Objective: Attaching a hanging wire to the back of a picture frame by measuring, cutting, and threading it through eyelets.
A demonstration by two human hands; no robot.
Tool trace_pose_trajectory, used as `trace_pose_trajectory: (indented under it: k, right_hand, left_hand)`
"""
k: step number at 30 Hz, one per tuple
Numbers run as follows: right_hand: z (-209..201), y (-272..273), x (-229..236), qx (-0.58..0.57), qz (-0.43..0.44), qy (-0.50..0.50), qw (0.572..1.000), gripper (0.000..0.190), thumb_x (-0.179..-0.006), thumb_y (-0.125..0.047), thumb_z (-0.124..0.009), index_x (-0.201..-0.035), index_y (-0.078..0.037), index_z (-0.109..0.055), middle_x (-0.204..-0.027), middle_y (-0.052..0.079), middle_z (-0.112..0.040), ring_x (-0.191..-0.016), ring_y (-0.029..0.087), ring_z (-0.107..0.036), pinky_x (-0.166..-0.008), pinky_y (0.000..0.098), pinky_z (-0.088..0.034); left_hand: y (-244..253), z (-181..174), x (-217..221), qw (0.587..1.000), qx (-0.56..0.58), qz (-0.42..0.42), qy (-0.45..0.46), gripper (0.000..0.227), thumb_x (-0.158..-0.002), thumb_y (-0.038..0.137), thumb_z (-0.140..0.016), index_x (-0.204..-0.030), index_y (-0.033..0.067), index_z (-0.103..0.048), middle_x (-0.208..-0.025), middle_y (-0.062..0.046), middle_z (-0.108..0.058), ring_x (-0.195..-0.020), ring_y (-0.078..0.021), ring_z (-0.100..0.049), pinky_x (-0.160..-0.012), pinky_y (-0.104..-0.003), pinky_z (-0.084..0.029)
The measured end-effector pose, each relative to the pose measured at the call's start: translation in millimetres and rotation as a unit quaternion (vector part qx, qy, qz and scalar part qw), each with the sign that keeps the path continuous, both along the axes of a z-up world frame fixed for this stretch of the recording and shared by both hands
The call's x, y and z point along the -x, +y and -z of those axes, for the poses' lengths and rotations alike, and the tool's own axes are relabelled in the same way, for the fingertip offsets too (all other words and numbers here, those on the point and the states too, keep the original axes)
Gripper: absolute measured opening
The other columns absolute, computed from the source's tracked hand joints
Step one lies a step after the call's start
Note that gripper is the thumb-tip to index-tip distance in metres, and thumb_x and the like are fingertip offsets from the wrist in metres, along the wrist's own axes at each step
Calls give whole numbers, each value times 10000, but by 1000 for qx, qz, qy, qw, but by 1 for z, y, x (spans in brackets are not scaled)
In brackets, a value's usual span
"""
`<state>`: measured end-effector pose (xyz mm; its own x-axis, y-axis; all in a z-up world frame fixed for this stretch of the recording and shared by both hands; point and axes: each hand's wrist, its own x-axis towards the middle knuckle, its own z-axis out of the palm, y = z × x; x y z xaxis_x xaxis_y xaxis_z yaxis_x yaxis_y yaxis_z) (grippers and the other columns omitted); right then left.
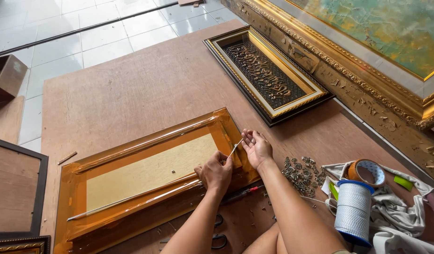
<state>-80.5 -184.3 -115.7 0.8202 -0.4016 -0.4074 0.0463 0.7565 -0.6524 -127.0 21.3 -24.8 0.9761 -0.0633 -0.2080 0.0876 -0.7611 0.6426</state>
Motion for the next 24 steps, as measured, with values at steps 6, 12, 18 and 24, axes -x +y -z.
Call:
trace_pose_trajectory:
  k: [6, 12, 18, 24]
  right_hand:
    - [-65, 28, 27, 91, 15, 26, 995, 155, -1111, -360, -637, -1083, -241, -731, -1296, -25, -820, -1165, 160, -750, -1055, 396, -561]
    - [-85, 78, 51, 519, -112, 30, 847, 342, -931, -228, -573, -693, -179, -813, -696, 66, -757, -778, 202, -748, -745, 323, -578]
    - [-130, 130, 118, 681, -264, 49, 681, 351, -984, -543, -673, -1032, -241, -844, -1041, 91, -849, -1060, 329, -819, -924, 470, -655]
    - [-158, 146, 158, 748, -352, -10, 562, 244, -884, -343, -859, -1060, -175, -849, -983, 97, -856, -1036, 347, -827, -894, 512, -654]
  left_hand:
    - [3, 21, -5, 999, 4, 11, -34, 200, -933, 630, -726, -988, 445, -778, -933, 15, -818, -1127, -206, -777, -1136, -413, -363]
    - [19, 12, -10, 991, 83, 96, -38, 639, -928, 383, -820, -1520, 377, -580, -1528, -70, -611, -1472, -379, -572, -1218, -634, -355]
    - [82, 23, 20, 978, -8, 170, -120, 904, -844, 301, -831, -1661, 362, -447, -1687, -67, -401, -1564, -434, -333, -1240, -657, -277]
    - [170, 2, 87, 975, -16, 156, -156, 649, -900, 269, -843, -1496, 376, -607, -1480, 61, -542, -1427, -298, -467, -1180, -535, -379]
